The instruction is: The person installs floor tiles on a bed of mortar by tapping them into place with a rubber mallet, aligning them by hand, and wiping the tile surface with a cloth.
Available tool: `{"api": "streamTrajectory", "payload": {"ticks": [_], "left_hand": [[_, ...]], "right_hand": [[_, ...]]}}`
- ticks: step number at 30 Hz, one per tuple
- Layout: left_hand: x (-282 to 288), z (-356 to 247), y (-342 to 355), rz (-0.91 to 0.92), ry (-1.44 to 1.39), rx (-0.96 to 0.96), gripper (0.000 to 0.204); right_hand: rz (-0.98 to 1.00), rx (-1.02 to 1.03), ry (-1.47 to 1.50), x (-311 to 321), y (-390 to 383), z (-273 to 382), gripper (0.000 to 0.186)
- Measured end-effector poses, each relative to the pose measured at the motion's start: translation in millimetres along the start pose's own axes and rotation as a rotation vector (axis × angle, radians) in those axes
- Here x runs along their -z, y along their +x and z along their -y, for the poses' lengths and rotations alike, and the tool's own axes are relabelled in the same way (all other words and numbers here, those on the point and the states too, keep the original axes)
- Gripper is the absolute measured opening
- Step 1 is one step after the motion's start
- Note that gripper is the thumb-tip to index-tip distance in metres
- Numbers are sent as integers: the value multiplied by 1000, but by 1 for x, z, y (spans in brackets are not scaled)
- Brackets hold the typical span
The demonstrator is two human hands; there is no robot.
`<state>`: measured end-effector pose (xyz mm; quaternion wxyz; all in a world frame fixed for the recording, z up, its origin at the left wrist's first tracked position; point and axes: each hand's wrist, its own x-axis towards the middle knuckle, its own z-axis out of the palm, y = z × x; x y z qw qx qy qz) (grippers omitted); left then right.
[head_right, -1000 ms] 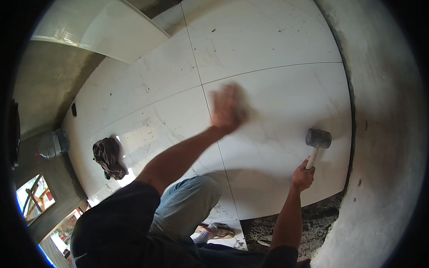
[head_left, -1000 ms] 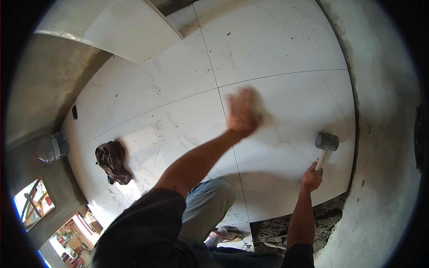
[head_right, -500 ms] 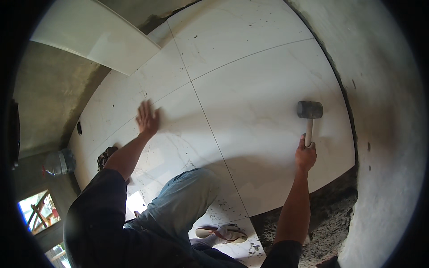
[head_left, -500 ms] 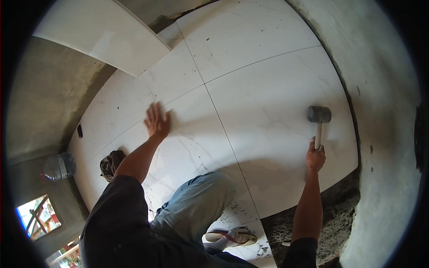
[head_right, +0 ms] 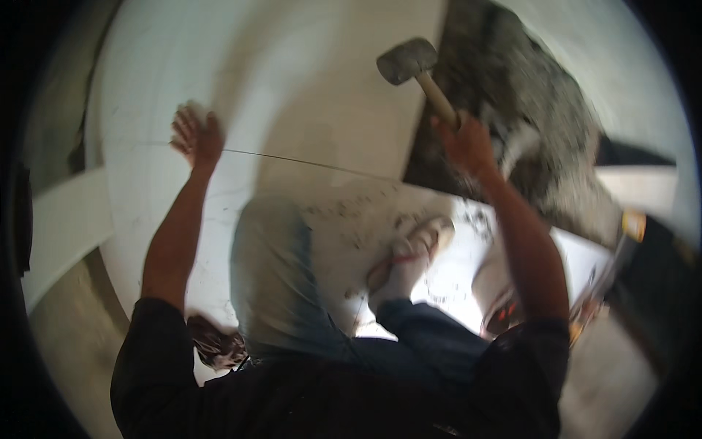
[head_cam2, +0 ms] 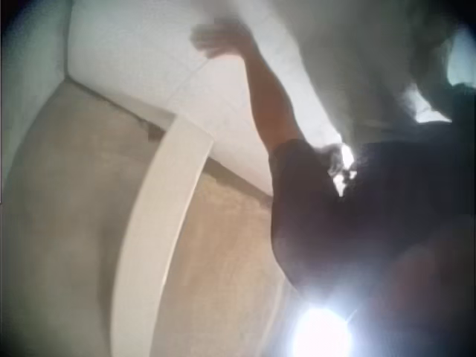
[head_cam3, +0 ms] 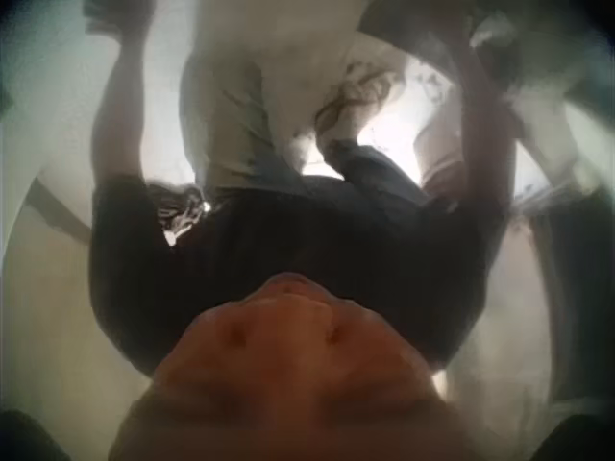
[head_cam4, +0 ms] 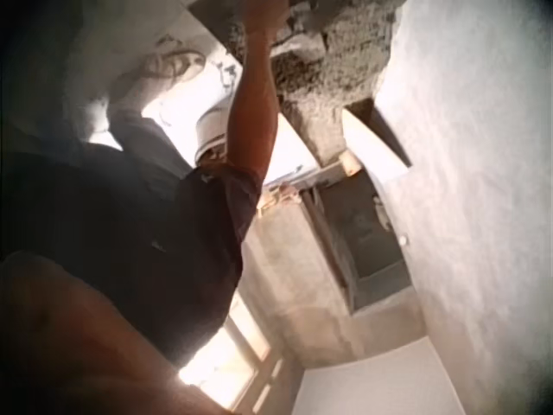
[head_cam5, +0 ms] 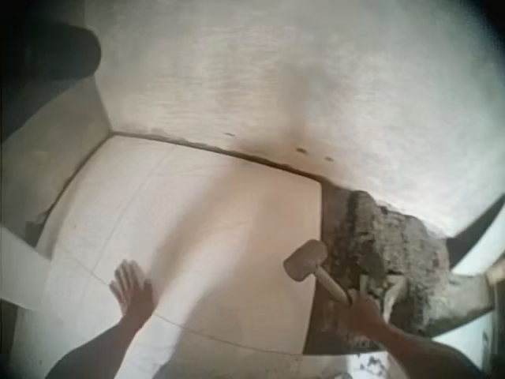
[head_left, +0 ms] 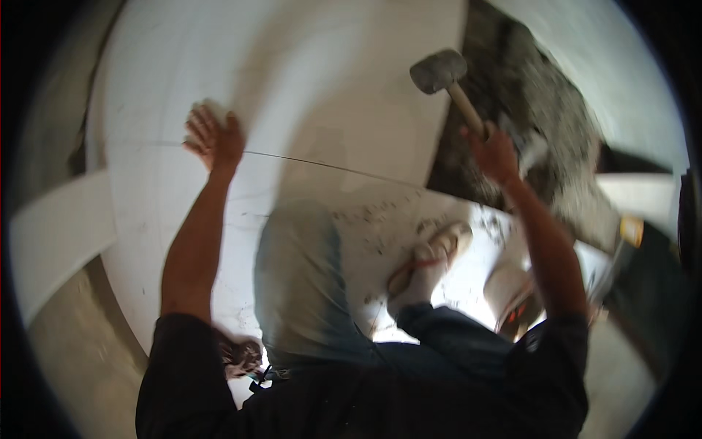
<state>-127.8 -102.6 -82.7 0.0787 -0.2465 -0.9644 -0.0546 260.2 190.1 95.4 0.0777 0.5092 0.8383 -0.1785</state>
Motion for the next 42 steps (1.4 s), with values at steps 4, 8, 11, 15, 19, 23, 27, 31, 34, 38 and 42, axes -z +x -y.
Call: {"api": "streamTrajectory", "payload": {"ticks": [4,8,11,15,19,23,27,31,34,38,42], "left_hand": [[46,-94,-43,176,43,-784,73],[72,-200,-94,404,69,-1049,75],[74,-239,-155,440,-112,-1191,77],[99,-255,-274,771,-475,-1237,77],[144,-232,-337,903,-919,-1230,66],[127,-207,-299,429,-683,-1199,45],[52,-191,-160,143,-192,-357,72],[21,-113,-38,272,36,323,81],[-19,-7,38,142,34,552,94],[-20,54,50,136,63,519,96],[-33,78,64,-19,18,555,100]], "right_hand": [[59,-189,21,97,-94,-91,49],[-47,-267,185,107,-185,-124,46],[-151,-441,616,59,-225,-126,45],[-263,-483,1079,1,-230,-99,43],[-42,-413,1137,-14,-218,-101,42],[73,-398,1025,-53,-185,-99,41],[89,-601,1322,-65,-160,-61,35],[191,-564,1274,-76,-155,-46,36],[252,-600,1337,-74,-163,-29,34],[71,-785,1455,-82,-167,-30,35],[394,-634,1277,-84,-169,-34,37]]}}
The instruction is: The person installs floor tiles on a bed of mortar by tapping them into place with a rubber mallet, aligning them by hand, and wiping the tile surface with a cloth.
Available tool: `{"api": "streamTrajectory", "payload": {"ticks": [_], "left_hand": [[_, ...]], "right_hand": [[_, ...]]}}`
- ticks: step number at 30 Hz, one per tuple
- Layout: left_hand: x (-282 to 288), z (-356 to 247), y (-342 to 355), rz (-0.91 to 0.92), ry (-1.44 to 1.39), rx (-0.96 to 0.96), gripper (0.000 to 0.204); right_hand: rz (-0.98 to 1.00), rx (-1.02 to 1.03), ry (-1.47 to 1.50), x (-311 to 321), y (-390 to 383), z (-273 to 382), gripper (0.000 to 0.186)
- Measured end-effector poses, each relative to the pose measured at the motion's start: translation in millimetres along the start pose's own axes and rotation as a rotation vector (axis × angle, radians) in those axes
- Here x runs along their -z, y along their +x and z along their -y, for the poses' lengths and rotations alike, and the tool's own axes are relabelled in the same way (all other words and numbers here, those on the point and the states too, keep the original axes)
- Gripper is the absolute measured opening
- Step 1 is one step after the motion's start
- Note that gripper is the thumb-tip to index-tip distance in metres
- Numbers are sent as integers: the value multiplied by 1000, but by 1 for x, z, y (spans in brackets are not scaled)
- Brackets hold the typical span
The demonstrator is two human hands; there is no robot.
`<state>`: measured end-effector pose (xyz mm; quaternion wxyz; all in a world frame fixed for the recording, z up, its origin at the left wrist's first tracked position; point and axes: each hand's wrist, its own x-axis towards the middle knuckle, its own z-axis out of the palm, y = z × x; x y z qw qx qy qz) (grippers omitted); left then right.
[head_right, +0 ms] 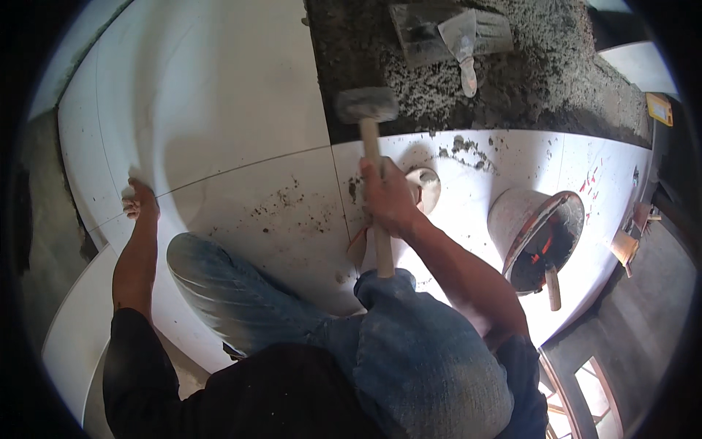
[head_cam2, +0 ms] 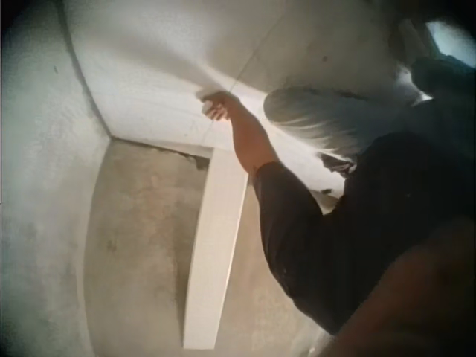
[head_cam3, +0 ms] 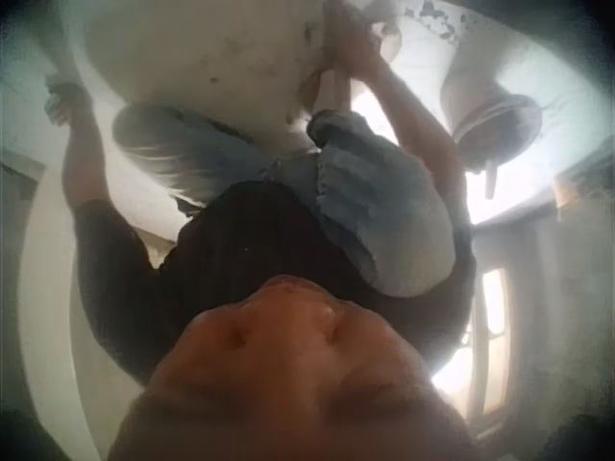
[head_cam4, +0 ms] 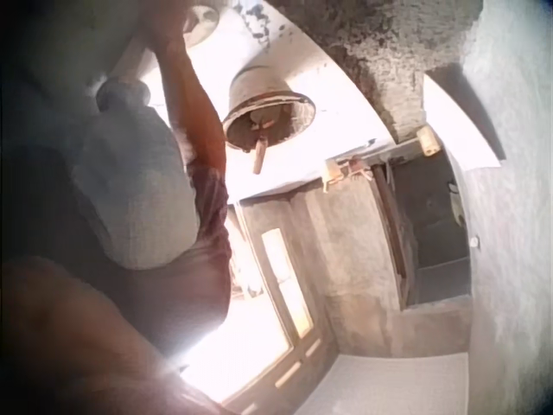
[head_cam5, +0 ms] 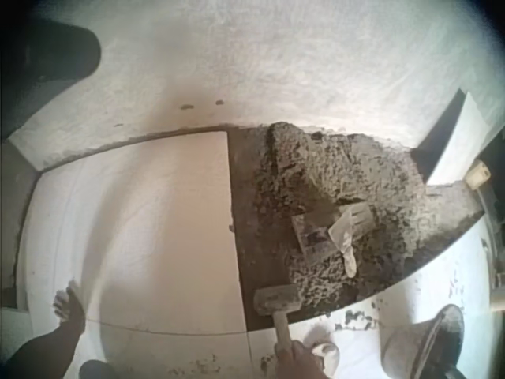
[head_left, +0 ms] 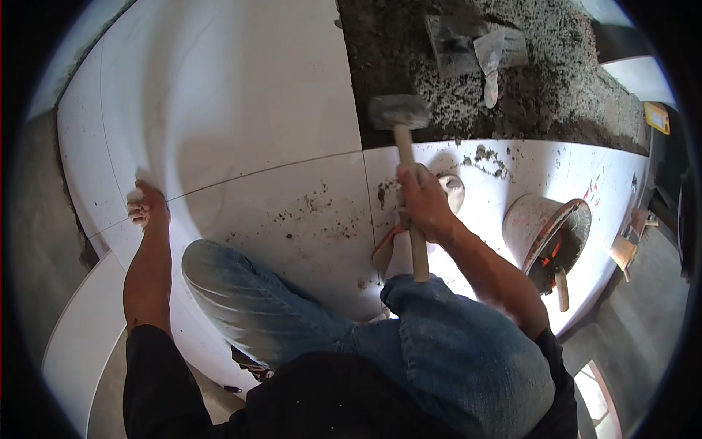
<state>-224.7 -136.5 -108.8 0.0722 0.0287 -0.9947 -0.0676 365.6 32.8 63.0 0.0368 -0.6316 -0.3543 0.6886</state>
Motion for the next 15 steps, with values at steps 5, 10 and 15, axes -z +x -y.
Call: {"api": "streamTrajectory", "payload": {"ticks": [5,10,15], "left_hand": [[-17,15,34,4,-62,19,80],[-25,21,46,16,-36,19,75],[-22,26,47,-68,-28,-59,73]], "right_hand": [[-240,18,189,-6,2,-11,36],[-98,-31,-18,7,0,1,38],[-62,68,17,-9,7,-18,41]]}}
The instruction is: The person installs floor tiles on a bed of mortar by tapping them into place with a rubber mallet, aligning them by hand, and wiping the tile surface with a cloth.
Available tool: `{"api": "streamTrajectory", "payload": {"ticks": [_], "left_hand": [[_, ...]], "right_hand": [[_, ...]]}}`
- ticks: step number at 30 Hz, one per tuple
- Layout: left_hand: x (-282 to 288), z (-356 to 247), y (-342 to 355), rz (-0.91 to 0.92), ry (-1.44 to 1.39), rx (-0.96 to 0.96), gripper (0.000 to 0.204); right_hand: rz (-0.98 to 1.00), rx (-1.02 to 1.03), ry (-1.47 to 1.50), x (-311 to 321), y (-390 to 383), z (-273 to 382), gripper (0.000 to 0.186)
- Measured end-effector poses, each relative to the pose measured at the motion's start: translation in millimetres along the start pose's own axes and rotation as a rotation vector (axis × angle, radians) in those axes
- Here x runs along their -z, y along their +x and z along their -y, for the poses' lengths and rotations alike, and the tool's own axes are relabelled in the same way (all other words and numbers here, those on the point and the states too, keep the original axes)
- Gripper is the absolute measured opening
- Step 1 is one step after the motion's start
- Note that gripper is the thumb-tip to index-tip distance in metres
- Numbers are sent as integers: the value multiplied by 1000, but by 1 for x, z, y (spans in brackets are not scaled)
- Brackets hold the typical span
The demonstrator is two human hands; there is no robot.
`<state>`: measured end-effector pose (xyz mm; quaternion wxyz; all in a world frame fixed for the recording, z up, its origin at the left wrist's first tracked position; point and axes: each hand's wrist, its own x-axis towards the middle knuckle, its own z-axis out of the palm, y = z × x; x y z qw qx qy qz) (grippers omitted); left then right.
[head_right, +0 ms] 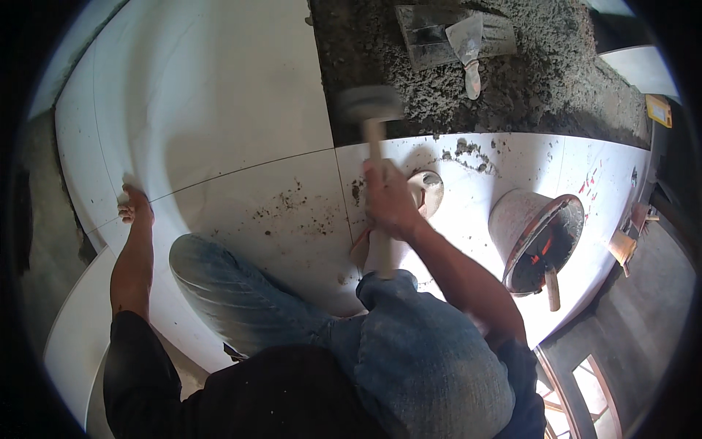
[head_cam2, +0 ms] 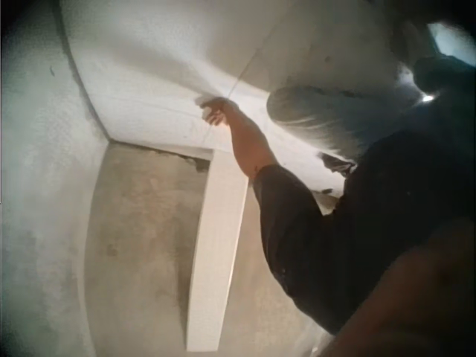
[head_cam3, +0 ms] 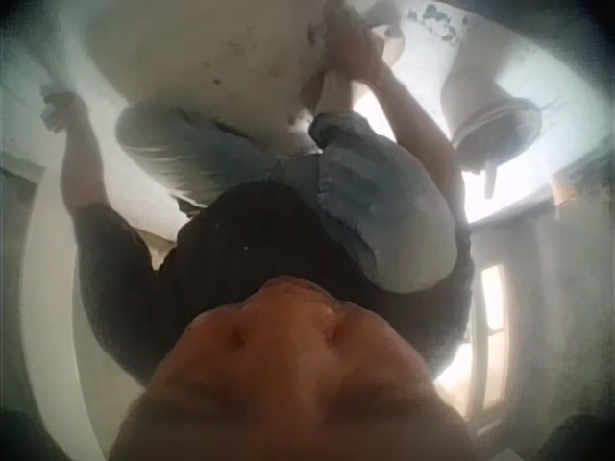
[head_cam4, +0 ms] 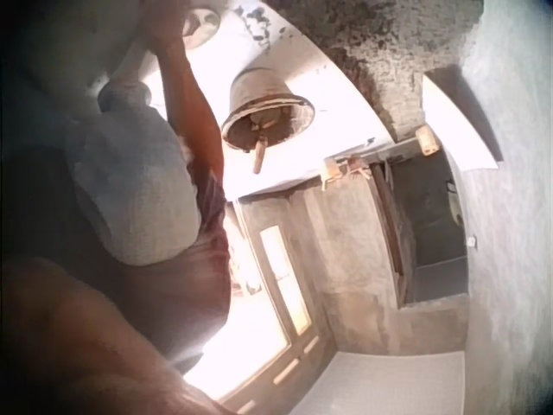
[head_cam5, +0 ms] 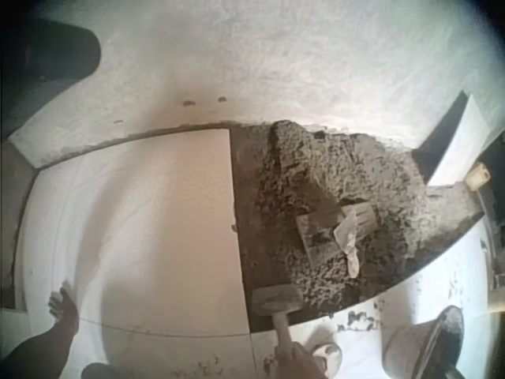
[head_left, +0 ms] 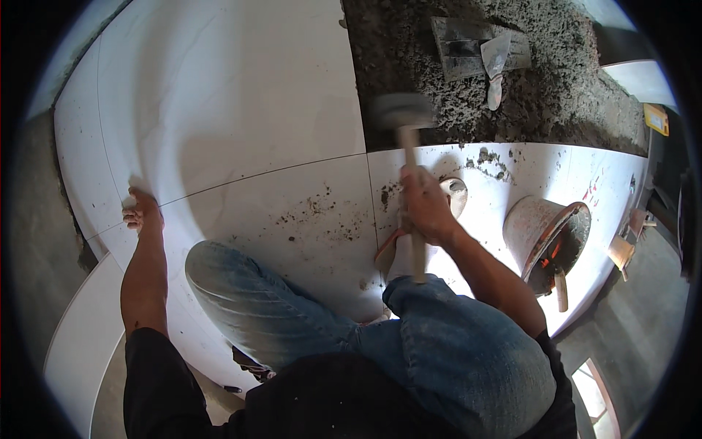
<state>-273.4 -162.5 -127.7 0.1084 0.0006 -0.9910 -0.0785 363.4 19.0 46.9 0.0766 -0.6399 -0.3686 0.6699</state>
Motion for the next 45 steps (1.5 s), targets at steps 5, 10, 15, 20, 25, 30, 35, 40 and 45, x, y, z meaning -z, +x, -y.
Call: {"api": "streamTrajectory", "payload": {"ticks": [5,10,15,20,25,30,35,40,45], "left_hand": [[3,-8,-9,-24,-62,-9,71],[5,-7,-16,-1,-90,25,70],[-23,25,15,-108,-20,0,68],[-8,-12,-30,0,59,46,101],[48,-37,-50,240,37,-280,90],[92,-46,-155,216,-33,-1015,80],[152,-30,-202,570,87,-1392,80],[151,-3,-170,573,12,-1291,74],[138,9,-116,435,47,-627,80]], "right_hand": [[-122,-40,-12,1,0,1,40],[-95,-118,45,3,-4,15,40],[-57,-209,-86,-6,-6,21,41],[-16,14,-146,6,3,-6,34],[-87,92,-181,4,7,-14,35],[-107,67,-57,-8,-2,-8,32],[-56,87,38,-12,-18,17,30],[-110,183,-83,-14,-35,12,28],[-90,192,-149,-13,-36,0,31]]}}
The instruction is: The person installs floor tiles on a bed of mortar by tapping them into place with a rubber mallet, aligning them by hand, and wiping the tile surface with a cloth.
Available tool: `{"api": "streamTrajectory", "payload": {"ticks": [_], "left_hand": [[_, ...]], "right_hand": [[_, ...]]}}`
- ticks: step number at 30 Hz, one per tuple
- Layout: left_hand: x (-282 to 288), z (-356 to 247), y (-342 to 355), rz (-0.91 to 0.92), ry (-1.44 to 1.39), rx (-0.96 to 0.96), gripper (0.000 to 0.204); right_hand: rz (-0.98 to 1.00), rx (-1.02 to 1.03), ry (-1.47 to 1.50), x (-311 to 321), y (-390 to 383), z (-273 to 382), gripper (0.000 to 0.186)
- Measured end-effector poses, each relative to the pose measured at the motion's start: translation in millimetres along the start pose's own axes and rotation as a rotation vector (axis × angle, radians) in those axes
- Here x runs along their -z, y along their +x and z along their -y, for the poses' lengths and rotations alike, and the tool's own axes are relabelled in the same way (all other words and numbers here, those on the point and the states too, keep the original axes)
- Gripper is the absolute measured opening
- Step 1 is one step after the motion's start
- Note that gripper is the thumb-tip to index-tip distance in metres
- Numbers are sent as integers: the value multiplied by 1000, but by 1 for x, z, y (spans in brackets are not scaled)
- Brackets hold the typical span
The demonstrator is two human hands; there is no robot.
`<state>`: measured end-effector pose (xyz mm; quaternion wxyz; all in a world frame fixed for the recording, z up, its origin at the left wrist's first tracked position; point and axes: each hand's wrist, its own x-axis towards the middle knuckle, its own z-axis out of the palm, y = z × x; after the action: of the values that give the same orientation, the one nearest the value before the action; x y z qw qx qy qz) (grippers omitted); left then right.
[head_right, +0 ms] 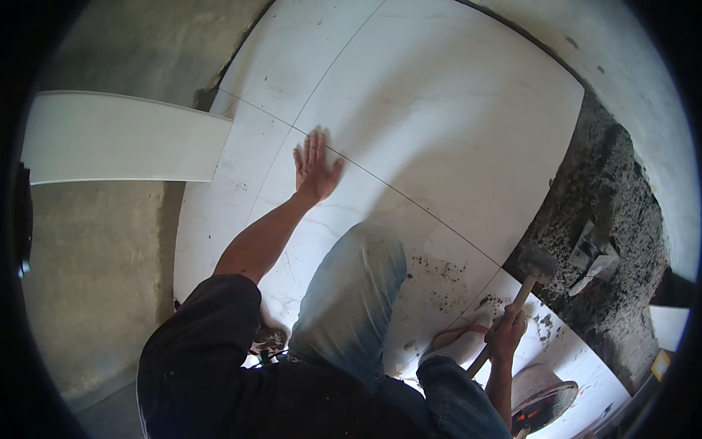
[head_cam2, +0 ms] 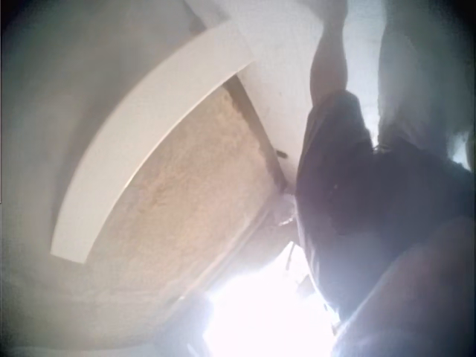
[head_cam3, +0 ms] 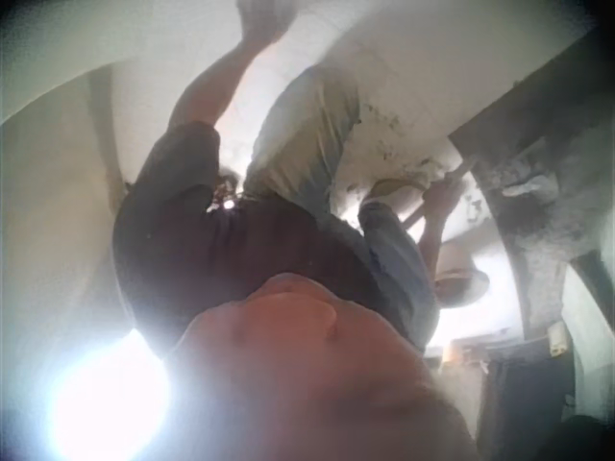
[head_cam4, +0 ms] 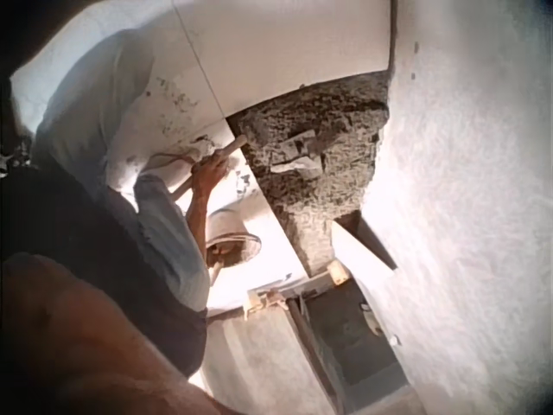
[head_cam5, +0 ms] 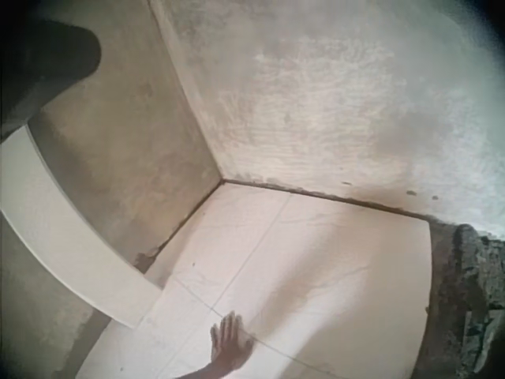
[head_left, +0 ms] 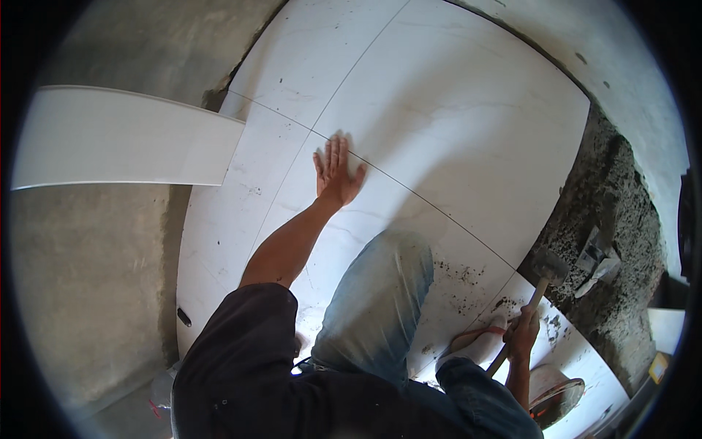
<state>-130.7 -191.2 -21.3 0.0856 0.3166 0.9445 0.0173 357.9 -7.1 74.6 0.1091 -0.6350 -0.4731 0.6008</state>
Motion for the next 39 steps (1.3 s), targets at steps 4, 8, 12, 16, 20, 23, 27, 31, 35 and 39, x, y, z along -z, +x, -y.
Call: {"api": "streamTrajectory", "payload": {"ticks": [4,8,12,16,20,23,27,31,35,39], "left_hand": [[-14,-26,-11,-50,86,107,79],[-9,-45,-52,128,72,-349,79],[10,-25,-28,222,134,-311,79],[9,19,21,15,41,99,78],[0,20,36,-34,-23,257,81],[-8,-20,11,-3,50,127,80],[-9,-59,-41,72,125,-607,65],[-17,-63,-38,88,175,-1047,62],[-16,-91,-14,134,250,-1310,65],[-16,-131,-4,206,72,-1542,59]], "right_hand": [[7,-8,-23,-2,1,-6,30],[29,-29,15,-1,4,-4,28],[6,31,-57,-2,3,0,29],[9,47,-73,-3,1,1,33],[-11,26,-104,-7,2,-4,26],[26,3,-116,-14,0,8,29],[60,36,-142,-12,-2,11,30],[67,43,-185,-8,-11,16,31],[49,70,-170,1,-16,11,29],[57,104,-200,-7,-12,5,31]]}}
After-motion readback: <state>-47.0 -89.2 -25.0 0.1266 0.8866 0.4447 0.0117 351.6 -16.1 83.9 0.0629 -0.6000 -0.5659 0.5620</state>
